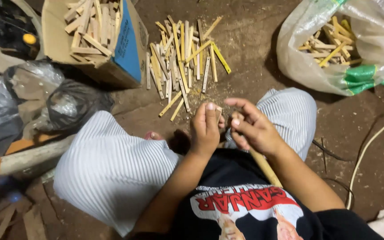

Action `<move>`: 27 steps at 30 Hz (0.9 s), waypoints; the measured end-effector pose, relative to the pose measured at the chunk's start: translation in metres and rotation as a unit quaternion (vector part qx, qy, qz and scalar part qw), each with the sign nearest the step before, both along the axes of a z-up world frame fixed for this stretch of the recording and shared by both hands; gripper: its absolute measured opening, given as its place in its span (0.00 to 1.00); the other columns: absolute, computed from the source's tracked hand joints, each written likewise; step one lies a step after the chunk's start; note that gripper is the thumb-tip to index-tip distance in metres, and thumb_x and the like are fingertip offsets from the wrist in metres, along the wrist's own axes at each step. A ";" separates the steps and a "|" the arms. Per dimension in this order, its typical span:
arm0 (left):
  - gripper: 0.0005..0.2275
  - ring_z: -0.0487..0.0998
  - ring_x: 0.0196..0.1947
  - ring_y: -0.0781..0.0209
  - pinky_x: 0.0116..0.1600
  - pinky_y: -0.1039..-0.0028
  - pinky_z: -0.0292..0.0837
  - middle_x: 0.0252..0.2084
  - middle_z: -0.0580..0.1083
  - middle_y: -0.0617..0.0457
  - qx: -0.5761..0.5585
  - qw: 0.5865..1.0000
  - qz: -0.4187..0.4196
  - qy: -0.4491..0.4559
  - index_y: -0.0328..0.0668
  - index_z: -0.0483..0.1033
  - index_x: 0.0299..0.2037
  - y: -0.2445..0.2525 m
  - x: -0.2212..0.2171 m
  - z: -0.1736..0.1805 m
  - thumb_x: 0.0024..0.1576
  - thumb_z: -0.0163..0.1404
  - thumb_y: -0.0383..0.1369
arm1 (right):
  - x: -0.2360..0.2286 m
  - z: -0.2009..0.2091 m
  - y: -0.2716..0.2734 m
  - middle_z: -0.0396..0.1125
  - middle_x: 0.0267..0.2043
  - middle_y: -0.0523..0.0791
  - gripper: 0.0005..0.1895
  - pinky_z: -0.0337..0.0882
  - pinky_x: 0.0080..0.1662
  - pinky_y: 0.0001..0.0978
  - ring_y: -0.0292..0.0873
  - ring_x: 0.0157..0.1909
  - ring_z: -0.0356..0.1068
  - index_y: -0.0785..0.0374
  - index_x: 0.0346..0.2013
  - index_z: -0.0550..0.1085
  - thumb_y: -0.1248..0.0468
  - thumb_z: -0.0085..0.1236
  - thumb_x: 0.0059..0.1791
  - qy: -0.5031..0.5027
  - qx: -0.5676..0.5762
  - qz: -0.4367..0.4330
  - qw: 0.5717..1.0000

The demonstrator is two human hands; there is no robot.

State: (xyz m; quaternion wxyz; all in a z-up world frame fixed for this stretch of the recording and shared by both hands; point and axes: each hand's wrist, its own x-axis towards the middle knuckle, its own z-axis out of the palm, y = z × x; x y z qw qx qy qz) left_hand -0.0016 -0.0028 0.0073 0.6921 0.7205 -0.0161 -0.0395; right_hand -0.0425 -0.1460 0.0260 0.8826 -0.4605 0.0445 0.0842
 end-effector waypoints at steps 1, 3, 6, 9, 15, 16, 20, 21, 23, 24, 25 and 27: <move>0.17 0.76 0.19 0.61 0.28 0.74 0.74 0.18 0.74 0.50 -0.001 1.000 0.001 -0.005 0.39 0.74 0.34 0.001 -0.001 -0.005 0.69 0.35 0.37 | -0.003 -0.002 0.003 0.56 0.30 0.46 0.26 0.63 0.12 0.24 0.36 0.14 0.60 0.68 0.67 0.59 0.73 0.47 0.53 -0.005 -0.001 0.001 1.000; 0.15 0.78 0.18 0.55 0.26 0.71 0.74 0.17 0.72 0.44 0.042 0.998 0.013 -0.053 0.37 0.75 0.33 0.005 -0.004 -0.015 0.68 0.37 0.34 | -0.007 -0.006 0.008 0.57 0.29 0.49 0.25 0.65 0.11 0.25 0.39 0.13 0.61 0.71 0.65 0.61 0.75 0.47 0.52 0.006 -0.004 0.006 1.000; 0.16 0.77 0.17 0.56 0.24 0.72 0.73 0.15 0.72 0.48 0.050 0.996 0.014 -0.073 0.38 0.73 0.32 0.006 -0.002 -0.014 0.68 0.37 0.34 | -0.006 -0.002 0.006 0.57 0.29 0.49 0.22 0.66 0.12 0.25 0.39 0.14 0.63 0.73 0.63 0.63 0.75 0.45 0.53 0.002 -0.029 0.016 0.999; 0.17 0.76 0.15 0.60 0.23 0.76 0.72 0.15 0.73 0.52 0.027 0.997 -0.016 -0.072 0.40 0.74 0.30 0.003 -0.008 -0.008 0.68 0.35 0.35 | 0.001 0.000 -0.001 0.56 0.30 0.47 0.19 0.66 0.12 0.26 0.39 0.15 0.63 0.71 0.61 0.66 0.74 0.44 0.54 0.003 -0.065 0.010 0.998; 0.18 0.66 0.18 0.70 0.22 0.83 0.62 0.20 0.62 0.58 -0.293 0.919 0.148 0.220 0.43 0.67 0.34 -0.008 0.007 0.007 0.70 0.31 0.43 | -0.006 -0.041 -0.026 0.60 0.31 0.50 0.23 0.59 0.12 0.21 0.34 0.16 0.59 0.67 0.65 0.63 0.71 0.49 0.54 0.064 -0.046 -0.025 0.997; 0.18 0.66 0.18 0.70 0.22 0.83 0.62 0.20 0.62 0.58 -0.290 0.916 0.151 0.232 0.43 0.67 0.34 -0.007 0.012 -0.003 0.70 0.31 0.43 | -0.008 -0.034 -0.019 0.60 0.31 0.50 0.23 0.59 0.12 0.21 0.34 0.16 0.59 0.67 0.65 0.63 0.71 0.49 0.54 0.077 -0.045 -0.026 0.996; 0.16 0.66 0.23 0.69 0.27 0.82 0.61 0.26 0.62 0.61 -0.399 0.826 0.274 0.288 0.46 0.67 0.37 -0.006 0.037 -0.034 0.69 0.33 0.46 | -0.009 -0.026 -0.003 0.66 0.34 0.53 0.32 0.59 0.11 0.21 0.33 0.13 0.60 0.69 0.65 0.62 0.76 0.59 0.46 0.075 -0.066 0.007 0.995; 0.16 0.66 0.24 0.69 0.27 0.82 0.61 0.26 0.61 0.61 -0.407 0.812 0.300 0.289 0.46 0.66 0.37 -0.006 0.042 -0.039 0.69 0.34 0.47 | -0.009 -0.030 -0.001 0.67 0.33 0.53 0.33 0.59 0.10 0.21 0.34 0.12 0.60 0.70 0.64 0.63 0.79 0.61 0.44 0.092 -0.071 0.010 0.993; 0.17 0.67 0.24 0.68 0.26 0.81 0.61 0.26 0.61 0.61 -0.407 0.811 0.312 0.283 0.45 0.67 0.37 -0.009 0.048 -0.031 0.69 0.35 0.47 | -0.004 -0.043 -0.002 0.68 0.33 0.55 0.32 0.58 0.11 0.21 0.34 0.12 0.61 0.72 0.63 0.64 0.79 0.60 0.44 0.097 -0.090 0.010 0.991; 0.17 0.67 0.24 0.67 0.26 0.81 0.62 0.26 0.61 0.60 -0.404 0.811 0.321 0.278 0.44 0.67 0.37 -0.011 0.050 -0.027 0.68 0.36 0.47 | -0.003 -0.050 -0.003 0.69 0.33 0.56 0.31 0.58 0.11 0.21 0.34 0.12 0.61 0.74 0.61 0.65 0.80 0.60 0.44 0.104 -0.107 0.006 0.989; 0.17 0.67 0.24 0.67 0.26 0.81 0.62 0.26 0.61 0.60 -0.402 0.810 0.321 0.280 0.44 0.67 0.37 -0.012 0.049 -0.028 0.68 0.36 0.47 | -0.005 -0.052 -0.006 0.69 0.33 0.56 0.31 0.58 0.11 0.21 0.34 0.12 0.61 0.74 0.61 0.65 0.80 0.60 0.44 0.107 -0.107 0.006 0.989; 0.18 0.66 0.22 0.67 0.25 0.81 0.62 0.25 0.61 0.60 -0.390 0.820 0.316 0.276 0.46 0.67 0.34 -0.016 0.056 -0.028 0.68 0.36 0.49 | 0.001 -0.056 -0.014 0.68 0.29 0.51 0.30 0.59 0.12 0.20 0.33 0.13 0.60 0.70 0.60 0.67 0.79 0.62 0.44 0.127 -0.086 0.009 0.988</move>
